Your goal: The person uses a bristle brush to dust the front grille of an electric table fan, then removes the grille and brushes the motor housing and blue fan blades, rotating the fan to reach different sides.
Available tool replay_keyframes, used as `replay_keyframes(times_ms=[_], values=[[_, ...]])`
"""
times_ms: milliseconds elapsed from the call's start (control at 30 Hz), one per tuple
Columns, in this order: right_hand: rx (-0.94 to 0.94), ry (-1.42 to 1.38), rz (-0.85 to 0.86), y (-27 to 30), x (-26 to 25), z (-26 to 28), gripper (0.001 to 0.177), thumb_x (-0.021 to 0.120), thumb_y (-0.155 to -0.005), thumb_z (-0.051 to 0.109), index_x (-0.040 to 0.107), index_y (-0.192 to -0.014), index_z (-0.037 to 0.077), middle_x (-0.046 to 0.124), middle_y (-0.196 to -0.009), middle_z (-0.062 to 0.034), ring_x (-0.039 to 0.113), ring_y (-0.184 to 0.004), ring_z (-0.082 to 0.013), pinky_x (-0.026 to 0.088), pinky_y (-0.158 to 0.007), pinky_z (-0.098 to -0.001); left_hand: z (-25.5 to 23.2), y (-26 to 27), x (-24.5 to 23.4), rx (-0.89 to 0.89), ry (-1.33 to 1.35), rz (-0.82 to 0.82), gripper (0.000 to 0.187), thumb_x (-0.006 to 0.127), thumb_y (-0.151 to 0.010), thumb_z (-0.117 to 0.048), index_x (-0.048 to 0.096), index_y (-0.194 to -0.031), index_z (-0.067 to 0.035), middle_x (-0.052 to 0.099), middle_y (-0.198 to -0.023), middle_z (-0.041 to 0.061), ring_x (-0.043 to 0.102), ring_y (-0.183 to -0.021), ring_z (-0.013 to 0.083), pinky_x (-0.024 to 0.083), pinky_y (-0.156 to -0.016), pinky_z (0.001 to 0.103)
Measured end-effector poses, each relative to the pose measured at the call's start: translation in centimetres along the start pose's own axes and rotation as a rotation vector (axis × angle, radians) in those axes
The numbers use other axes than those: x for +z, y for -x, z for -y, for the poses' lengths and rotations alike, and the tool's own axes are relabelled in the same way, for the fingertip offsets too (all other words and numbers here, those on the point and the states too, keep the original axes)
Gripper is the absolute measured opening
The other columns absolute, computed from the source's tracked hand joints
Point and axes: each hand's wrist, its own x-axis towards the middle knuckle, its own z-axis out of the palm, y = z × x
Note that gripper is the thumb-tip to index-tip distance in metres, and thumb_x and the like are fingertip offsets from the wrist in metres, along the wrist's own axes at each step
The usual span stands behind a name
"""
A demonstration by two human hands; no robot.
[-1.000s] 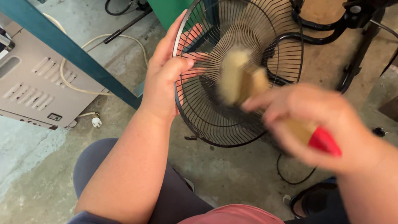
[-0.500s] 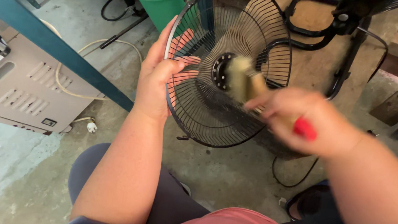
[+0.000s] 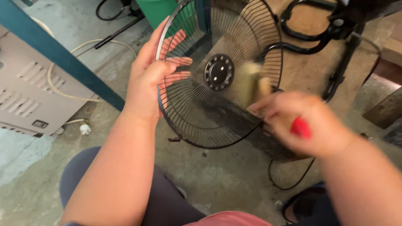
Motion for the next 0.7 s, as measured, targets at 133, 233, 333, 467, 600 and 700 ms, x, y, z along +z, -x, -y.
replay_keyframes(times_ms=[133,233,333,467,600,700], values=[[-0.120,-0.157,0.085,0.6,3.7,2.4,0.017,0.071,-0.085,0.000,0.063,-0.097,0.008,0.077,-0.119,-0.0120,0.072,-0.099,-0.0251,0.057,-0.087,-0.0341,0.1,-0.1,0.6,0.002,0.064,0.028,0.077,0.048,-0.082,-0.005,0.042,-0.159,-0.012,0.055,-0.154,0.015,0.067,-0.110,0.0235,0.057,-0.092,0.038],[-0.074,-0.321,0.124,1.0,4.0,0.9,0.014,0.068,-0.089,-0.003,0.062,-0.099,0.006,0.075,-0.121,-0.0136,0.072,-0.106,-0.0259,0.057,-0.094,-0.0355,-0.1,-0.3,0.8,0.000,0.098,0.033,0.078,0.049,-0.081,-0.004,0.043,-0.159,-0.011,0.056,-0.153,0.015,0.067,-0.112,0.0237,0.056,-0.093,0.038],[0.063,-0.375,0.016,1.1,1.3,-2.0,0.012,0.065,-0.092,-0.005,0.063,-0.098,0.005,0.075,-0.120,-0.0125,0.073,-0.113,-0.0236,0.058,-0.098,-0.0347,-0.4,0.1,0.5,-0.029,0.053,-0.018,0.079,0.048,-0.079,-0.005,0.044,-0.158,-0.013,0.057,-0.150,0.013,0.068,-0.108,0.0228,0.057,-0.089,0.036],[0.241,-0.083,-0.114,1.3,-1.2,-3.4,0.011,0.066,-0.087,-0.005,0.063,-0.093,0.004,0.076,-0.115,-0.0127,0.072,-0.110,-0.0231,0.056,-0.096,-0.0352,-0.7,0.1,0.3,0.002,0.029,-0.027,0.078,0.048,-0.080,-0.004,0.045,-0.158,-0.013,0.058,-0.149,0.013,0.068,-0.106,0.0212,0.057,-0.088,0.035],[0.100,-0.103,-0.093,1.4,1.1,-1.1,0.010,0.066,-0.087,-0.002,0.064,-0.094,0.004,0.075,-0.118,-0.0134,0.073,-0.107,-0.0200,0.057,-0.091,-0.0326,-0.6,0.2,0.2,0.001,-0.011,-0.020,0.078,0.049,-0.080,-0.004,0.044,-0.157,-0.015,0.058,-0.149,0.010,0.067,-0.102,0.0183,0.058,-0.086,0.033],[-0.015,-0.232,-0.039,1.6,3.1,0.5,0.008,0.067,-0.091,-0.002,0.064,-0.095,0.004,0.074,-0.116,-0.0142,0.072,-0.105,-0.0192,0.056,-0.091,-0.0320,-0.2,0.1,0.5,0.011,0.008,-0.005,0.078,0.049,-0.081,-0.002,0.044,-0.157,-0.014,0.058,-0.149,0.010,0.067,-0.103,0.0169,0.058,-0.085,0.031]])
